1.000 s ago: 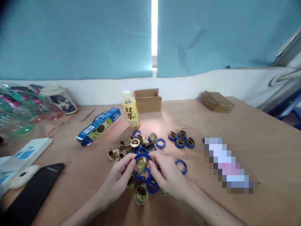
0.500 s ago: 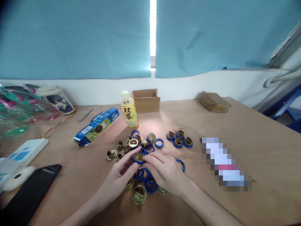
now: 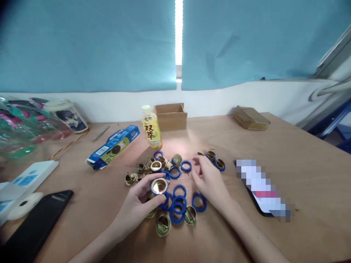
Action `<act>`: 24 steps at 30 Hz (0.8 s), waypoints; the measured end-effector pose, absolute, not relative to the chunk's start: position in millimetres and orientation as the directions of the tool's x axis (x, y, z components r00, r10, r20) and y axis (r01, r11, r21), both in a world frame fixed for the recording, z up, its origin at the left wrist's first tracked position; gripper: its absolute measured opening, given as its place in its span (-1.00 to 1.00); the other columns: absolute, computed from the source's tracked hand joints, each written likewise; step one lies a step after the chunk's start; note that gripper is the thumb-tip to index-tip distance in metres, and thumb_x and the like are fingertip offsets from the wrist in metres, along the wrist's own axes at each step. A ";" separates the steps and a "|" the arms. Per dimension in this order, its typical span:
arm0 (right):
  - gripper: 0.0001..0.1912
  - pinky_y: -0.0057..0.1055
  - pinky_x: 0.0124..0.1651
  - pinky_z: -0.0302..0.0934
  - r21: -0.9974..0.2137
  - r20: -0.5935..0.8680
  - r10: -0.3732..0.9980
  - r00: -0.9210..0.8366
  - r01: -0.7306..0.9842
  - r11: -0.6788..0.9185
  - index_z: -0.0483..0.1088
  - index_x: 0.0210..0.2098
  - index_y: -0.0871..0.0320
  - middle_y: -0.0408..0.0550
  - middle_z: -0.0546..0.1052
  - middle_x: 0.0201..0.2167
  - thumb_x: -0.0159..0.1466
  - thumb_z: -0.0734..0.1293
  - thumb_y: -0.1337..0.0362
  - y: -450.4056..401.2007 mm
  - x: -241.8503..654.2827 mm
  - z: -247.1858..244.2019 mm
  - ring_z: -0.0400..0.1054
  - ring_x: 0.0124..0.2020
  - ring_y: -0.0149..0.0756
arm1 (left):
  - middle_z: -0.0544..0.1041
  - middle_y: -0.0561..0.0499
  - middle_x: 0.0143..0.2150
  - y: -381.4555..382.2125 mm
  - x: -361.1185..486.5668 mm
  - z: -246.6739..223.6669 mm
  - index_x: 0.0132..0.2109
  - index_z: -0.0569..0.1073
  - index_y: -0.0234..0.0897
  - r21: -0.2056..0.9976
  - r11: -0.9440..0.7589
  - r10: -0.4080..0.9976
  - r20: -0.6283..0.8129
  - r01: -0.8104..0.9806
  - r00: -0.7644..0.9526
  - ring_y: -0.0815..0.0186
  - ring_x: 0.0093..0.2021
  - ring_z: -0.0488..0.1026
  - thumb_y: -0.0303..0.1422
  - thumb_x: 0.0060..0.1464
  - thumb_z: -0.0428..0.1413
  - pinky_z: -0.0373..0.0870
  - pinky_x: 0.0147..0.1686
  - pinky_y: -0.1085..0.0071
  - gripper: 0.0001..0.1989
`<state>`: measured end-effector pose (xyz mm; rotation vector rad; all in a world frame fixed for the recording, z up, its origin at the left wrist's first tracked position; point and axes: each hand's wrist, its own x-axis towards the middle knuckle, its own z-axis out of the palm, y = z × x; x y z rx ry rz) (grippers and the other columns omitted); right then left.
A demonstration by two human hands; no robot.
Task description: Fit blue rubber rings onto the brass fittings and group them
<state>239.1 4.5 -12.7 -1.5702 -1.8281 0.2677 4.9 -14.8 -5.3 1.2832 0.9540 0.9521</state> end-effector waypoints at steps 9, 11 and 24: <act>-0.85 -0.39 -0.40 0.18 -0.592 0.133 0.977 -0.167 0.777 0.213 0.36 -0.20 0.14 -0.15 0.42 -0.48 0.27 0.30 0.22 16.0 253.8 -28.0 0.35 -0.44 -0.24 | 0.60 -0.01 -0.08 -20.2 3.4 -11.3 0.07 0.44 -0.14 0.999 -0.010 0.931 -0.003 0.036 0.366 0.21 -0.10 0.54 -0.34 0.03 0.31 0.46 -0.09 0.39 -0.56; -0.90 -0.40 -0.40 0.17 -0.590 0.157 0.973 -0.170 0.774 0.231 0.36 -0.26 0.13 -0.14 0.43 -0.46 0.27 0.32 0.23 16.1 248.3 -31.5 0.34 -0.43 -0.25 | 0.61 0.00 -0.07 -21.0 4.0 -11.7 0.07 0.44 -0.13 0.998 -0.018 0.926 -0.003 0.052 0.379 0.21 -0.10 0.55 -0.34 0.03 0.30 0.46 -0.09 0.39 -0.56; -0.89 -0.35 -0.30 0.23 -0.561 0.281 0.945 -0.166 0.771 0.302 0.33 -0.36 0.13 -0.07 0.41 -0.37 0.32 0.27 0.33 17.4 224.2 -43.6 0.33 -0.37 -0.24 | 0.63 -0.02 -0.09 -20.4 4.4 -9.7 0.07 0.46 -0.16 0.998 -0.040 0.923 0.017 0.054 0.384 0.16 -0.09 0.57 -0.37 0.04 0.29 0.49 -0.07 0.33 -0.58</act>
